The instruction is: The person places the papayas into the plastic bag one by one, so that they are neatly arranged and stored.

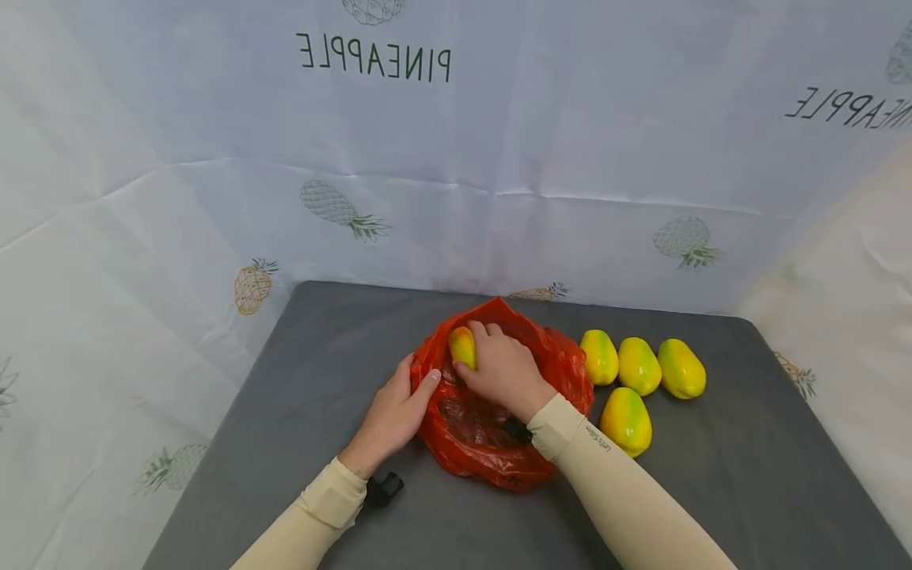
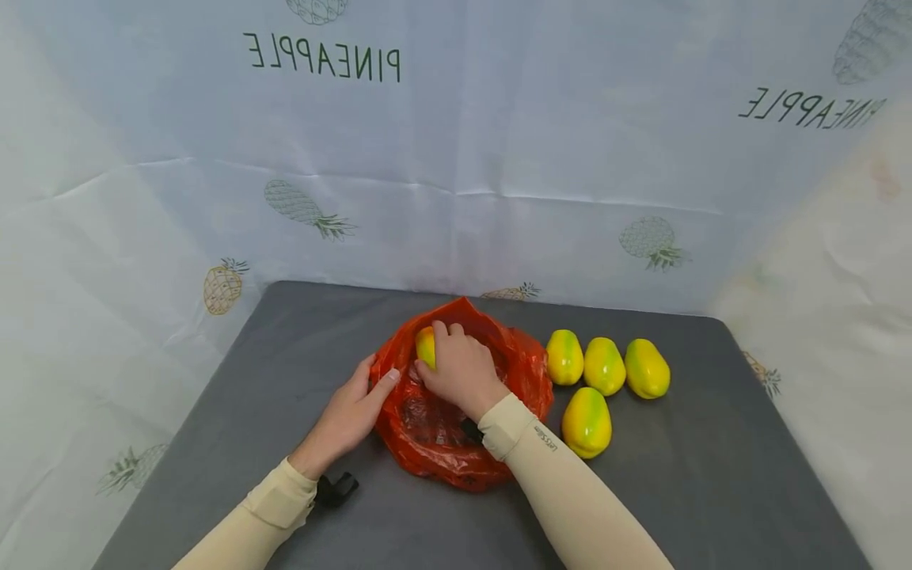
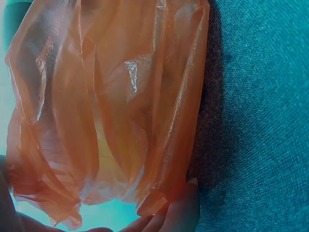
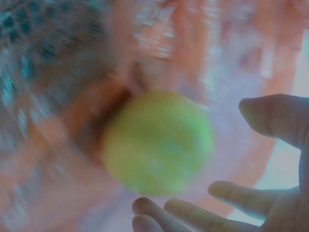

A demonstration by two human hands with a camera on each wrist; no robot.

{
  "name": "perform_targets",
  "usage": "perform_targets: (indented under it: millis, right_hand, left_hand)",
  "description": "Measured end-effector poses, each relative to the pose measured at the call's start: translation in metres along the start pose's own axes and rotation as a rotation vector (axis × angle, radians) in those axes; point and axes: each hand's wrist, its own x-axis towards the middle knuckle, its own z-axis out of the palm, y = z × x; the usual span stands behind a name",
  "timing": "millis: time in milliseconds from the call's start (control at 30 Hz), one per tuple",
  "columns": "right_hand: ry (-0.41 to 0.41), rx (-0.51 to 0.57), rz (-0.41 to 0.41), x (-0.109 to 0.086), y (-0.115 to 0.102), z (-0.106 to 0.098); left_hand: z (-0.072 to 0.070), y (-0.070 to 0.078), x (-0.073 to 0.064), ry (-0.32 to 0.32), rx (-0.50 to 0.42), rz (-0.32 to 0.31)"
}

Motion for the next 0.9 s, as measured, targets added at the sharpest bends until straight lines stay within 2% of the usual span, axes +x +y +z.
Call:
perform_targets:
  millis: [200, 400, 500, 700, 900]
  right_hand:
    - [0.065, 0.009, -0.06, -0.024, 0.008, -0.045]
    - [0.12, 0.002, -0.048, -0.051, 0.043, -0.074]
    - [0.136, -0.012, -0.012, -0.064, 0.067, -0.082]
    - [0.164, -0.018, 0.114, -0.089, 0.119, -0.098]
    - [0.165, -0.01, 0.262, -0.116, 0.184, -0.099]
  left_hand:
    - [-0.001, -0.001, 0.0, 0.011, 0.017, -0.01]
    - [-0.003, -0.001, -0.001, 0.003, 0.031, -0.029]
    - [-0.004, -0.001, -0.002, -0.004, 0.038, -0.039]
    - [-0.003, 0.002, -0.004, -0.028, 0.054, -0.042]
    - [0.003, 0.006, -0.004, -0.04, 0.068, -0.027]
